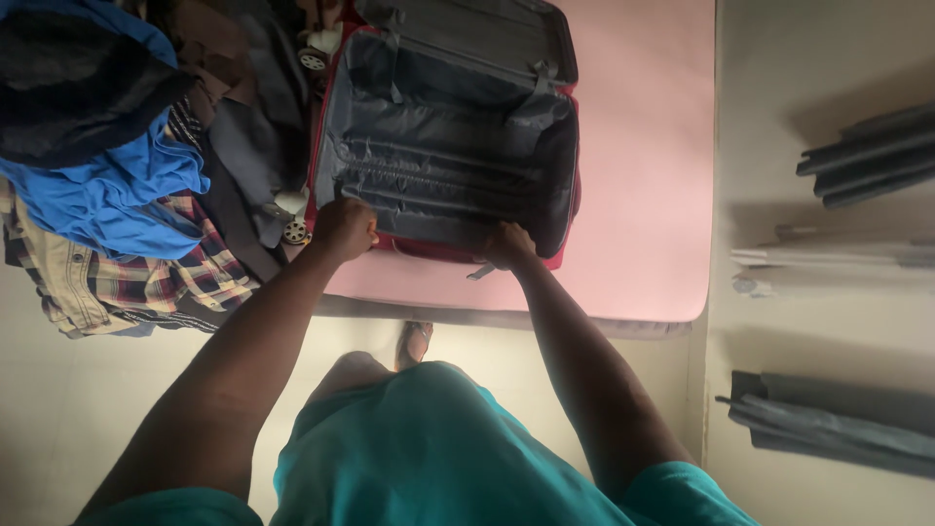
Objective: Packing clothes into a red suitcase on a bed.
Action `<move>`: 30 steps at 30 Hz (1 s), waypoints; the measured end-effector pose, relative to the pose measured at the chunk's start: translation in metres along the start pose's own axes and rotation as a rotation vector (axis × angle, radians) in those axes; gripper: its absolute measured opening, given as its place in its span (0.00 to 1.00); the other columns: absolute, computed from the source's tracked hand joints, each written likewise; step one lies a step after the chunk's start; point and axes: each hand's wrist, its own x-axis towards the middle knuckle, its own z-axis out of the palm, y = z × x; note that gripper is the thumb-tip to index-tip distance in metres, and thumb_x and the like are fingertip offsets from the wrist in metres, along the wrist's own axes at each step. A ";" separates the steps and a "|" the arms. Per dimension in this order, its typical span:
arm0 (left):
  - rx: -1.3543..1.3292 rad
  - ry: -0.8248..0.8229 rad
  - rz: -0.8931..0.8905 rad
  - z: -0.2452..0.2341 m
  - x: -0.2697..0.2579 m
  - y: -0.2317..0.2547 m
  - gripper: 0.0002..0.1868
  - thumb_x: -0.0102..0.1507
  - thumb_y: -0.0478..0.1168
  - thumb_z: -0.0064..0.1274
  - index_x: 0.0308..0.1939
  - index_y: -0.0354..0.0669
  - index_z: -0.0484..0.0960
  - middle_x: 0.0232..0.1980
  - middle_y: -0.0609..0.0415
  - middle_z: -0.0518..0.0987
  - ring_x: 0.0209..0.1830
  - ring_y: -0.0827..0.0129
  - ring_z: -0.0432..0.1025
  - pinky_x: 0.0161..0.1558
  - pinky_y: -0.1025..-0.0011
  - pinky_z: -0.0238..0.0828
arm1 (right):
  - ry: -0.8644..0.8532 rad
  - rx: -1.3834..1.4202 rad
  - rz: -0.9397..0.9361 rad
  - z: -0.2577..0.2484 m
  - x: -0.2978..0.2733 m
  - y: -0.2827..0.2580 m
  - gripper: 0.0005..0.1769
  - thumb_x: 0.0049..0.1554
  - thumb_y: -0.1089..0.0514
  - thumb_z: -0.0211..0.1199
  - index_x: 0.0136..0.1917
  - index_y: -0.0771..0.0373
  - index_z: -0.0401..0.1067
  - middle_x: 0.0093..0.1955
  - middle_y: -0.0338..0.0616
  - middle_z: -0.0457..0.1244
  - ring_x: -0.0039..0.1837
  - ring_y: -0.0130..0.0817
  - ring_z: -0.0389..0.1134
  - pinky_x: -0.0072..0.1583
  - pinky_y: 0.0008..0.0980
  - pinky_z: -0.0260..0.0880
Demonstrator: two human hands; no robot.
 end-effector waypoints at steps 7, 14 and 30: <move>-0.019 -0.100 -0.141 -0.025 0.012 0.017 0.14 0.49 0.44 0.75 0.24 0.43 0.83 0.33 0.51 0.83 0.36 0.57 0.79 0.40 0.59 0.75 | -0.041 -0.144 -0.144 -0.013 0.030 -0.005 0.25 0.44 0.44 0.79 0.50 0.58 0.81 0.47 0.49 0.72 0.53 0.46 0.75 0.56 0.43 0.75; -0.203 0.158 -0.216 -0.069 0.020 0.041 0.12 0.58 0.47 0.69 0.30 0.43 0.87 0.31 0.49 0.84 0.32 0.57 0.80 0.37 0.61 0.76 | 0.305 -0.025 -0.502 -0.032 0.056 -0.009 0.15 0.55 0.45 0.71 0.51 0.55 0.82 0.52 0.44 0.73 0.53 0.46 0.75 0.55 0.42 0.75; -0.665 0.465 -0.360 -0.140 -0.003 -0.024 0.15 0.61 0.47 0.64 0.40 0.37 0.88 0.34 0.49 0.87 0.32 0.73 0.81 0.36 0.74 0.75 | 0.360 0.858 -0.427 -0.064 0.045 -0.117 0.22 0.57 0.53 0.67 0.62 0.66 0.75 0.40 0.45 0.73 0.40 0.28 0.73 0.41 0.29 0.72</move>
